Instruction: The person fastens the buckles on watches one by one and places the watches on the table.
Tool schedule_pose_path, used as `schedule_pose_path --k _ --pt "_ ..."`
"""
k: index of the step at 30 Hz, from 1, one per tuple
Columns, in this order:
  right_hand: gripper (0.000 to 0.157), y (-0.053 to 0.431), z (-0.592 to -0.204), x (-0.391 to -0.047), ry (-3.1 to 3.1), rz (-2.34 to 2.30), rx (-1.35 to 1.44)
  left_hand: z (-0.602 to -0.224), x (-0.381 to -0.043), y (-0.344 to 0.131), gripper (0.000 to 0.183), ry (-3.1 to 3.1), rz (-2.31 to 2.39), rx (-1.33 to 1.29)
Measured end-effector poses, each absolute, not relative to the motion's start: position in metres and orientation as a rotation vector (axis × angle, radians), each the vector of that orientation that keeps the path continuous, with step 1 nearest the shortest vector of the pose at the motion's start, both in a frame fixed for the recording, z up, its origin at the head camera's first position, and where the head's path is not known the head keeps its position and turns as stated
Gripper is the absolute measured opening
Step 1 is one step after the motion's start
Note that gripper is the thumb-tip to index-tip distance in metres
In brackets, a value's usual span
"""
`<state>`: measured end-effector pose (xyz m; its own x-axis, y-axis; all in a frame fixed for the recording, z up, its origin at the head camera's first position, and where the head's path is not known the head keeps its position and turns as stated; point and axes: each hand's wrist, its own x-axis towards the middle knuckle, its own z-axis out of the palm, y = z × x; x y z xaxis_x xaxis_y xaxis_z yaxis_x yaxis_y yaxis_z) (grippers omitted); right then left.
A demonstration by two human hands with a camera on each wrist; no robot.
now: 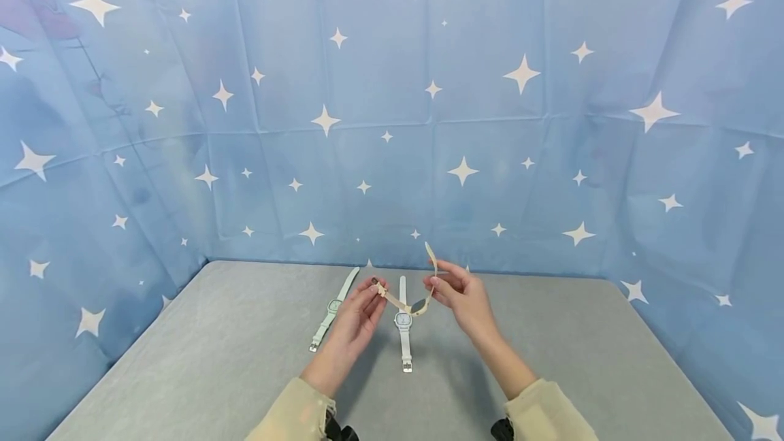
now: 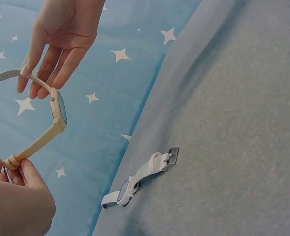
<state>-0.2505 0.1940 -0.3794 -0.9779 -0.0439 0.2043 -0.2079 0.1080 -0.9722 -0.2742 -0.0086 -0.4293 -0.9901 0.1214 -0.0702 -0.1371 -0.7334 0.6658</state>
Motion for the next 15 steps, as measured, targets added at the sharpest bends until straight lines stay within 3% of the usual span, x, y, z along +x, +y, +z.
schedule_pose_path --k 15 --pt "0.041 0.1927 -0.3799 -0.2505 -2.43 1.734 0.327 -0.4293 -0.2771 -0.0151 0.018 1.116 2.796 -0.039"
